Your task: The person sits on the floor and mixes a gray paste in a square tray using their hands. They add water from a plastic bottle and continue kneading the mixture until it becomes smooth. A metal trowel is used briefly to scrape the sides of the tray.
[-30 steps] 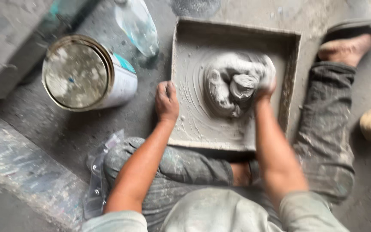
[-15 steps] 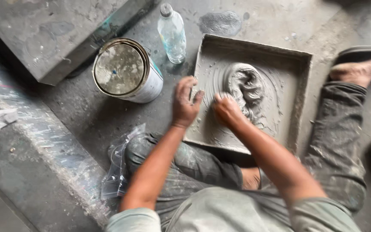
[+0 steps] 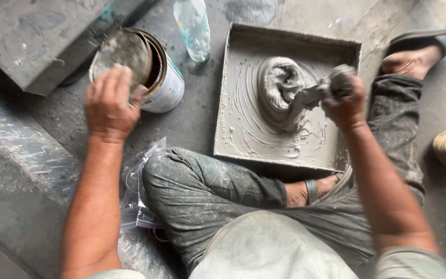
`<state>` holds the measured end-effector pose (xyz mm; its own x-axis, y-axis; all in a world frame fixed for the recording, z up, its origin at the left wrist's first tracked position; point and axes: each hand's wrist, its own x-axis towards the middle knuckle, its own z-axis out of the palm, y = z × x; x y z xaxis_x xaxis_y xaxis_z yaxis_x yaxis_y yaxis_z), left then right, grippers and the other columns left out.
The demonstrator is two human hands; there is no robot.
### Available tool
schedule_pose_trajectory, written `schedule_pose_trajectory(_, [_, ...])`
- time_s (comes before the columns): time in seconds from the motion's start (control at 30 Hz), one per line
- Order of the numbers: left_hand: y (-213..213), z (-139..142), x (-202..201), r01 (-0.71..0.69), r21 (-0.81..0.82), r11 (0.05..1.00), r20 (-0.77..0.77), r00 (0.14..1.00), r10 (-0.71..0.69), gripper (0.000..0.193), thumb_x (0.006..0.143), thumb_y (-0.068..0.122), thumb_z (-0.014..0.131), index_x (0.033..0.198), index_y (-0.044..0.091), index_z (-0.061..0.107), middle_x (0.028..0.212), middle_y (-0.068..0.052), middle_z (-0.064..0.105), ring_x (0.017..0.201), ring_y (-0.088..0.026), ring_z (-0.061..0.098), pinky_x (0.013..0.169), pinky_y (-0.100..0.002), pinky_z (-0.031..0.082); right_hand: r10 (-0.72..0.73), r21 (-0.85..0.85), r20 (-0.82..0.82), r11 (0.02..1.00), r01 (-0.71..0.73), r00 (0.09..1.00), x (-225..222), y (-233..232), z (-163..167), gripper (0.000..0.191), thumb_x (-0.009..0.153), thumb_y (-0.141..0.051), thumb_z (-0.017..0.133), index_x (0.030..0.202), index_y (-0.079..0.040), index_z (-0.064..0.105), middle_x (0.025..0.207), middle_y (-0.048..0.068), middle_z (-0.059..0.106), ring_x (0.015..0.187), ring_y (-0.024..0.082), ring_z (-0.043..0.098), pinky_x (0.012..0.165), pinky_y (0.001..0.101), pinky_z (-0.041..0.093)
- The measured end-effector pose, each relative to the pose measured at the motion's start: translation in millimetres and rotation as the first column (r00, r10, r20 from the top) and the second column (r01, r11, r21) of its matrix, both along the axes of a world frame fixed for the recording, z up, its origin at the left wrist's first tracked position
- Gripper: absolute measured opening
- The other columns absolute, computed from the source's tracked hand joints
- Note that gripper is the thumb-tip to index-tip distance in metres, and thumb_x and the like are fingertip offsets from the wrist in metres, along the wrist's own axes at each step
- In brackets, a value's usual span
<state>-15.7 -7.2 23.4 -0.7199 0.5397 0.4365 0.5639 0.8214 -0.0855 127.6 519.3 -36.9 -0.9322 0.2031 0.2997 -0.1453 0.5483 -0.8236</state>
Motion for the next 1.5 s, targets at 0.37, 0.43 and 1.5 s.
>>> schedule_pose_trajectory(0.37, [-125, -32, 38, -0.186, 0.962, -0.200, 0.197, 0.980, 0.038, 0.047, 0.115, 0.029, 0.060, 0.145, -0.006, 0.051, 0.156, -0.028, 0.055, 0.142, -0.036, 0.063, 0.121, -0.049, 0.051, -0.607, -0.282, 0.317, 0.674, 0.683, 0.729, -45, -32, -111, 0.017, 0.108, -0.011, 0.057, 0.125, -0.011, 0.061, 0.119, 0.010, 0.066, 0.102, 0.021, 0.067, 0.090, 0.0313, 0.058])
schedule_pose_trajectory(0.43, [-129, -51, 84, -0.296, 0.882, -0.367, 0.338, 0.940, 0.053, 0.056, 0.112, 0.031, 0.063, 0.151, -0.008, 0.047, 0.161, -0.027, 0.048, 0.148, -0.037, 0.057, 0.122, -0.052, 0.047, -0.379, -0.031, 0.181, 0.920, 0.390, 0.908, -61, -18, -102, 0.022, 0.110, -0.014, 0.056, 0.130, -0.011, 0.064, 0.123, 0.011, 0.069, 0.107, 0.023, 0.070, 0.095, 0.0326, 0.059])
schedule_pose_trajectory(1.5, [-13, -21, -24, 0.144, -0.018, 0.989, 0.455, 0.883, -0.120, 0.030, 0.080, 0.016, 0.084, 0.100, 0.009, 0.062, 0.098, -0.012, 0.071, 0.101, -0.035, 0.067, 0.094, -0.046, 0.050, 0.047, 0.421, 0.330, 0.887, -0.191, 0.943, 15, -44, -45, 0.025, 0.102, -0.018, 0.059, 0.123, -0.011, 0.070, 0.119, 0.015, 0.072, 0.109, 0.037, 0.069, 0.096, 0.0451, 0.056])
